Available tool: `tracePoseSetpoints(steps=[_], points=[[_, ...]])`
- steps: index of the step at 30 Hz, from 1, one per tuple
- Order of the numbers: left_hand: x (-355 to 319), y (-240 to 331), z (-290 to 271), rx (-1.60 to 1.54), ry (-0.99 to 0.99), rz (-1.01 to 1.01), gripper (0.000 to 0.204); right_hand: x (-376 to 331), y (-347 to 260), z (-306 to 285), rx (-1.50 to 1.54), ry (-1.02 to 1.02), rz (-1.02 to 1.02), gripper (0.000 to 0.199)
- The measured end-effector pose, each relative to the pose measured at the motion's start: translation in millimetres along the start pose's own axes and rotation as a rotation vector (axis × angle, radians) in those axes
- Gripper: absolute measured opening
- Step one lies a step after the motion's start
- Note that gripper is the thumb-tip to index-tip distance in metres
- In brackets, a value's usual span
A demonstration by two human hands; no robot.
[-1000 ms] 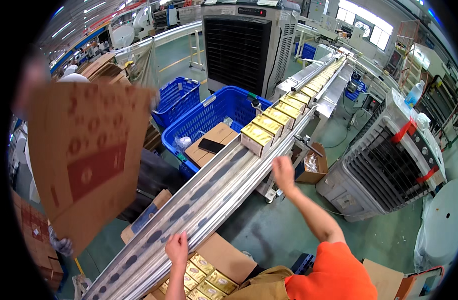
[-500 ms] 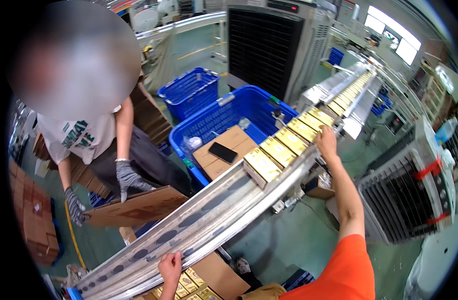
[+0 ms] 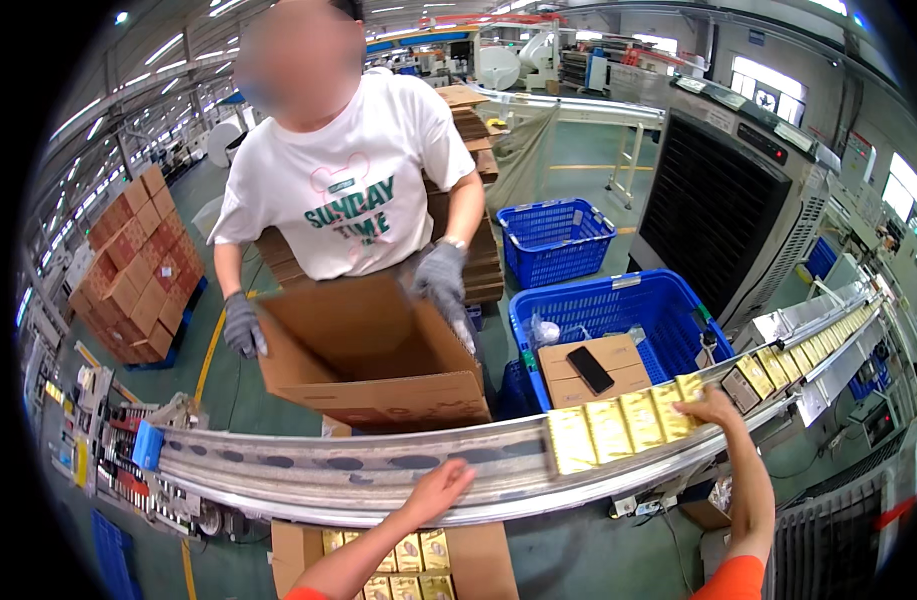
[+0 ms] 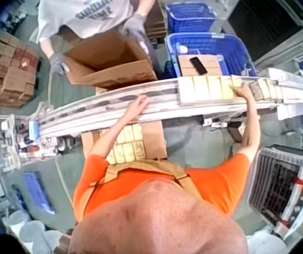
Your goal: The person packs gold-colored rectangular packages from a conveyor belt into cardboard boxes by hand.
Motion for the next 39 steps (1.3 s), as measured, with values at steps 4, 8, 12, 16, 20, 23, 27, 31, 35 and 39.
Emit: tracePoseSetpoints(steps=[4, 8, 12, 16, 20, 23, 27, 31, 35, 39], points=[[16.2, -13.6, -10.7, -0.04, -0.141, -0.362, 0.074, -63.7, -135.6, 100.6, 0.007, -0.14, -0.353, 0.101], [-10.5, -29.4, -79.8, -0.166, -0.058, -0.07, 0.068, -91.9, -201.7, 181.1, 0.005, 0.019, -0.406, 0.084], [-97.6, -97.5, -156.2, -0.107, 0.274, -0.135, 0.076, -160.6, -288.8, 234.9, 0.151, 0.056, -0.575, 0.083], [-211.5, -69.0, -208.2, -0.187, 0.549, -0.005, 0.075, -249.3, -334.6, 263.4, 0.309, 0.135, -0.689, 0.08], [-313.2, -59.3, -217.3, -0.165, 0.674, 0.014, 0.083, -331.5, -324.3, 304.3, 0.395, 0.241, -0.75, 0.08], [-367.8, -103.2, -183.4, -0.092, 0.666, 0.061, 0.087, -359.1, -293.5, 373.0, 0.423, 0.199, -0.771, 0.086], [-375.6, -216.4, -123.2, -0.095, 0.47, -0.291, 0.089, -352.7, -262.4, 480.7, 0.264, 0.012, -0.739, 0.07], [-351.2, -242.7, -135.3, -0.1, 0.348, -0.267, 0.089, -310.2, -270.4, 497.2, 0.234, -0.246, -0.579, 0.063], [-295.4, -280.1, -140.1, 0.384, -0.157, -0.555, 0.077, -258.8, -290.5, 514.5, -0.172, -0.212, -0.642, 0.056], [-305.9, -262.5, -161.3, 0.714, 0.031, -0.392, 0.07, -268.9, -290.6, 470.2, -0.399, 0.169, -0.66, 0.072]])
Point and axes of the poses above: each hand's wrist, its own x-axis towards the middle knuckle, its own z-axis out of the palm, y = z × x, the point moved 9 cm from there along x, towards the middle knuckle, and after that the axes turned 11 degrees about -y, right-handed, at the moved point
